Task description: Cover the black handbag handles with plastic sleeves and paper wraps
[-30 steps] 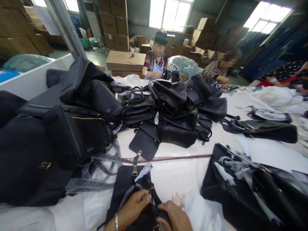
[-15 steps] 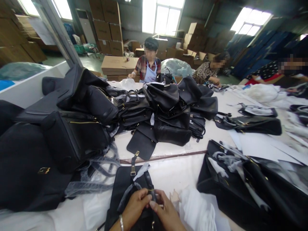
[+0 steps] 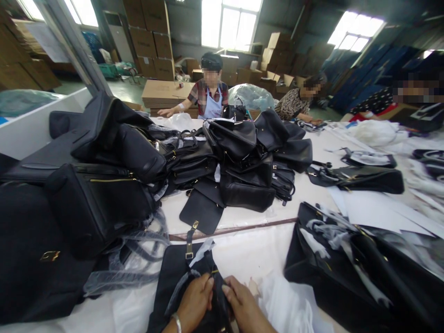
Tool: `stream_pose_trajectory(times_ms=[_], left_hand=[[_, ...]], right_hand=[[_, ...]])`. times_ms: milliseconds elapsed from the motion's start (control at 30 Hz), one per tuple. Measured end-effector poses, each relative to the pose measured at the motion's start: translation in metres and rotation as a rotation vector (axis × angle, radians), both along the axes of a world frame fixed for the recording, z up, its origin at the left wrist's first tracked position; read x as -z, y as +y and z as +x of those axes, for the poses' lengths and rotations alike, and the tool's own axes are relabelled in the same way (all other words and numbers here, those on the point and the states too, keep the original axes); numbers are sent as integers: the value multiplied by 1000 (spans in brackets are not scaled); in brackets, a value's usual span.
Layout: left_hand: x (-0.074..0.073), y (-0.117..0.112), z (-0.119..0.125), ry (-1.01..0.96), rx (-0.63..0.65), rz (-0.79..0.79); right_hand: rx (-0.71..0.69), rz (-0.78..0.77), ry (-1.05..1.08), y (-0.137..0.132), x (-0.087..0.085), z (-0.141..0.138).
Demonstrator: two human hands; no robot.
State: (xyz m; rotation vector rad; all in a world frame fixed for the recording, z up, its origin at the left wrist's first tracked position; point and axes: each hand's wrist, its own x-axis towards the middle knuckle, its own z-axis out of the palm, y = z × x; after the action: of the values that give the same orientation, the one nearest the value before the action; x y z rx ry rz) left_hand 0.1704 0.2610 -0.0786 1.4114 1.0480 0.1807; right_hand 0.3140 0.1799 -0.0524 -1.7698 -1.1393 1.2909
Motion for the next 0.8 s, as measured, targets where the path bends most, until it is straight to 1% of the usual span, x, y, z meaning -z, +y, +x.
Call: stream_pose_trajectory(times_ms=[133, 200, 267, 333, 400, 433, 500, 567, 633, 700, 800], left_hand=[[-9, 1, 1, -72, 10, -2], [-13, 1, 2, -102, 10, -16], [-16, 2, 4, -116, 1, -43], [-18, 3, 4, -119, -8, -65], [-19, 4, 4, -113, -3, -64], [-18, 5, 4, -96, 8, -69], [-15, 7, 4, -33, 28, -111], [-10, 10, 5, 32, 48, -162], [-4, 15, 7, 55, 74, -189], [4, 20, 9, 42, 72, -232], [17, 28, 15, 30, 10, -330]], right_hand=[[-15, 3, -334, -1, 5, -7], [-22, -8, -418, -3, 9, -12], [-76, 14, -413, -5, 11, -14], [-156, 72, -344, -7, 11, -13], [-205, 113, -269, -8, 6, -8], [-212, 105, -251, -8, 2, -3], [-204, 48, -273, -6, -8, 7], [-187, -24, -340, -1, -17, 21], [-179, -73, -408, 5, -23, 37], [-177, -124, -482, 13, -24, 56], [-125, -244, -578, 23, -15, 82]])
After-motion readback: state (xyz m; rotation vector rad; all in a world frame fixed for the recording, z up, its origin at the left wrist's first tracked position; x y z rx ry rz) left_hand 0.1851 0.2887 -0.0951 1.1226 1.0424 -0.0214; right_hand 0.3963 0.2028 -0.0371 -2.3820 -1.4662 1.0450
